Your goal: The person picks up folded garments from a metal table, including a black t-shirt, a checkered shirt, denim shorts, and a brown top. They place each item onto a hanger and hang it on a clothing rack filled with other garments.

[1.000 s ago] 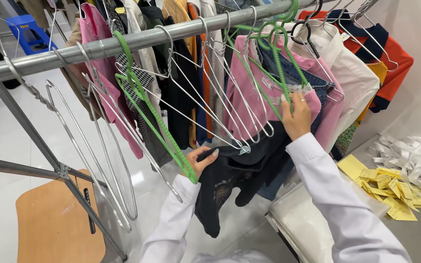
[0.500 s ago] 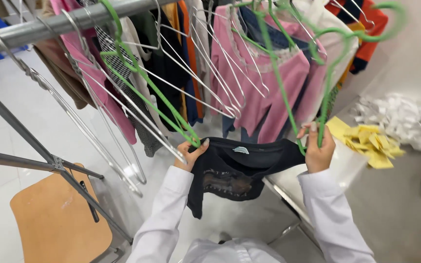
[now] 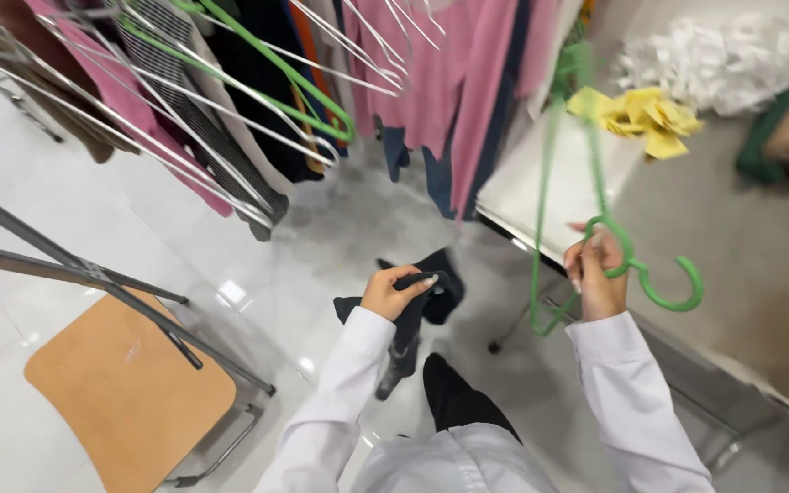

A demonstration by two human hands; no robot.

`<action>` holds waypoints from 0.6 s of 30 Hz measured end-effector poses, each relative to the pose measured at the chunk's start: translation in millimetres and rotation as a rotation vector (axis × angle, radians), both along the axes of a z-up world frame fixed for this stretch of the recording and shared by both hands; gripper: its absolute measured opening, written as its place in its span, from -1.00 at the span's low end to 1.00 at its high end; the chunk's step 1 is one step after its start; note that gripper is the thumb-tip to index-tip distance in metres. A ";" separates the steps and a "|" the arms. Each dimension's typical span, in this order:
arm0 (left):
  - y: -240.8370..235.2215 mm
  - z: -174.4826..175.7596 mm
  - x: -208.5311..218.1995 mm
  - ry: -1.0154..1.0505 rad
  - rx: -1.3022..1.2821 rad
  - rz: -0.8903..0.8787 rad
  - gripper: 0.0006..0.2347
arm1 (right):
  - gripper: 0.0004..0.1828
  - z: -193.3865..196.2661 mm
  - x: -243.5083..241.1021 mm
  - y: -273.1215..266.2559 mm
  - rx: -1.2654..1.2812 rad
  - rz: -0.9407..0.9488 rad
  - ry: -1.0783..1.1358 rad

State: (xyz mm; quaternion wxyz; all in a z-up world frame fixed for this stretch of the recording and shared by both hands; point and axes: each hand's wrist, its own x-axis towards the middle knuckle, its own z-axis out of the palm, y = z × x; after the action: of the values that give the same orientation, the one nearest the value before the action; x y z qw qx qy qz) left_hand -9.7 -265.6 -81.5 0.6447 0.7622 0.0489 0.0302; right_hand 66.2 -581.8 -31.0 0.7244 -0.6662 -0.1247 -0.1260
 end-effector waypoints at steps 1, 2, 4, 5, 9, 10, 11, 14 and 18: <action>-5.5 -8.4 -6.6 0.006 -0.007 -0.015 -0.90 | -0.58 -11.0 -13.5 -8.2 -0.007 -0.015 0.006; -12.3 -17.0 -15.2 -0.001 0.073 -0.046 -0.90 | -0.60 -22.6 -28.0 -17.4 0.056 0.018 0.057; -23.6 -29.0 -33.3 0.000 0.151 -0.088 -0.89 | -0.61 -40.4 -52.7 -31.8 0.118 0.041 0.117; -27.6 -31.9 -42.5 0.008 0.217 -0.152 -0.88 | -0.63 -46.2 -62.6 -36.6 0.241 0.097 0.169; -40.1 -36.2 -66.6 0.057 0.324 -0.328 -0.86 | -0.48 -39.4 -87.7 -33.6 0.552 0.387 0.246; -41.7 -37.8 -68.9 0.059 0.325 -0.327 -0.86 | -0.48 -42.8 -87.9 -31.6 0.553 0.388 0.248; -43.1 -39.0 -70.8 0.044 0.315 -0.361 -0.85 | -0.46 -45.8 -87.9 -29.4 0.597 0.463 0.251; -47.0 -44.4 -76.0 0.015 0.312 -0.406 -0.84 | -0.41 -59.1 -82.5 -29.3 0.662 0.583 0.257; -43.7 -35.6 -77.7 -0.011 0.284 -0.418 -0.84 | -0.36 -62.8 -72.7 -25.4 0.602 0.616 0.280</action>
State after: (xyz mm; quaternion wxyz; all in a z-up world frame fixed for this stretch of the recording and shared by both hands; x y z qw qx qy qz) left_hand -87.4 -309.4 -117.1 0.5235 0.8387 -0.1180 -0.0930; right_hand -6.5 -607.2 -93.8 0.8995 -0.3683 -0.1758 0.1560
